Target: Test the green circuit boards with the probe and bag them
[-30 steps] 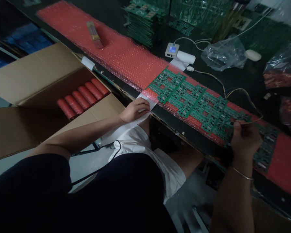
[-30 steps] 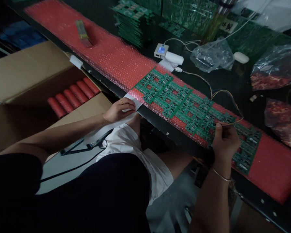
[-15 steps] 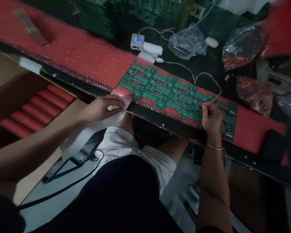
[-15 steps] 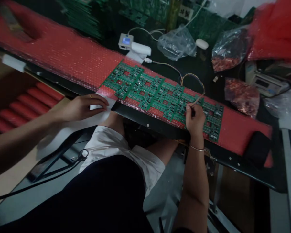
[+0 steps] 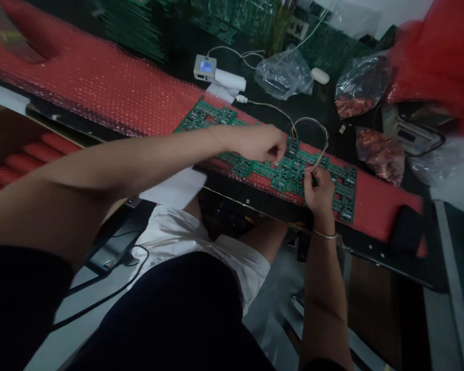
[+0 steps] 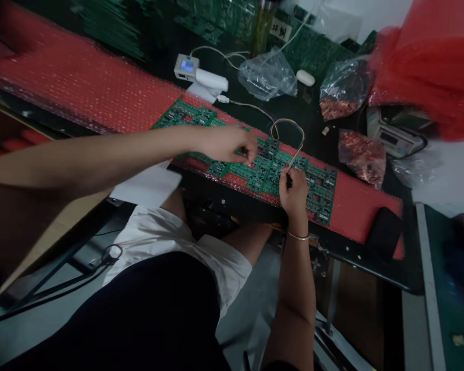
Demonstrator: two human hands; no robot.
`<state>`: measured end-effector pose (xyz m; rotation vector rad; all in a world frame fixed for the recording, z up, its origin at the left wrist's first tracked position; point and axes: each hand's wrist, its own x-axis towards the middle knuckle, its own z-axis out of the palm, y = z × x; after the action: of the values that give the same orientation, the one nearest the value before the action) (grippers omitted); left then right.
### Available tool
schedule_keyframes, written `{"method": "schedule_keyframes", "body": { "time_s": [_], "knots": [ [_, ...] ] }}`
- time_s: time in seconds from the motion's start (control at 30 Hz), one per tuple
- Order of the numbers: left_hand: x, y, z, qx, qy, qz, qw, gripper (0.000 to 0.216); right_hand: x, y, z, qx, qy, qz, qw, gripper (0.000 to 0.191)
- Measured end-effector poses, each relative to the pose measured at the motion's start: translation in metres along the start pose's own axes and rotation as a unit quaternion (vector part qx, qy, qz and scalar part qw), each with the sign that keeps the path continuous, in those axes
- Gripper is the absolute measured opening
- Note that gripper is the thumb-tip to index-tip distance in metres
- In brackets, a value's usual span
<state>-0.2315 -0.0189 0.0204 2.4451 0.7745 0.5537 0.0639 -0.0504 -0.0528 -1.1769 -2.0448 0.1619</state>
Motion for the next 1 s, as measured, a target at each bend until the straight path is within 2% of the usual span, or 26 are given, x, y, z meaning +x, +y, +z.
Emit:
{"method": "schedule_keyframes", "body": {
  "time_s": [0.13,0.27,0.37,0.53,0.7,0.8,1.0],
  "knots": [
    [0.073,-0.02,0.027,0.005,0.014,-0.02,1.0,0.009,0.0,-0.001,-0.001,0.006,-0.017,-0.012,1.0,0.028],
    [0.109,-0.026,0.041,0.003,0.001,-0.064,0.998,0.016,-0.002,0.001,-0.005,0.013,-0.039,-0.02,0.999,0.029],
    [0.116,-0.029,0.047,0.009,-0.02,-0.074,0.997,0.02,-0.005,0.004,-0.008,0.01,-0.045,-0.007,0.999,0.029],
    [0.121,-0.032,0.056,0.013,-0.055,-0.088,0.995,0.026,-0.009,0.009,-0.004,0.014,-0.011,0.035,0.999,0.031],
    [0.126,-0.025,0.06,0.043,-0.082,-0.101,0.991,0.024,-0.009,0.01,0.0,0.024,0.0,0.03,0.999,0.032],
    [0.127,-0.026,0.063,0.06,-0.073,-0.109,0.99,0.02,-0.009,0.01,0.0,0.036,0.006,0.031,0.999,0.031],
    [0.129,-0.036,0.069,0.068,-0.048,-0.074,0.994,0.017,-0.009,0.009,-0.001,0.038,0.002,0.032,0.999,0.031]
  ]
}}
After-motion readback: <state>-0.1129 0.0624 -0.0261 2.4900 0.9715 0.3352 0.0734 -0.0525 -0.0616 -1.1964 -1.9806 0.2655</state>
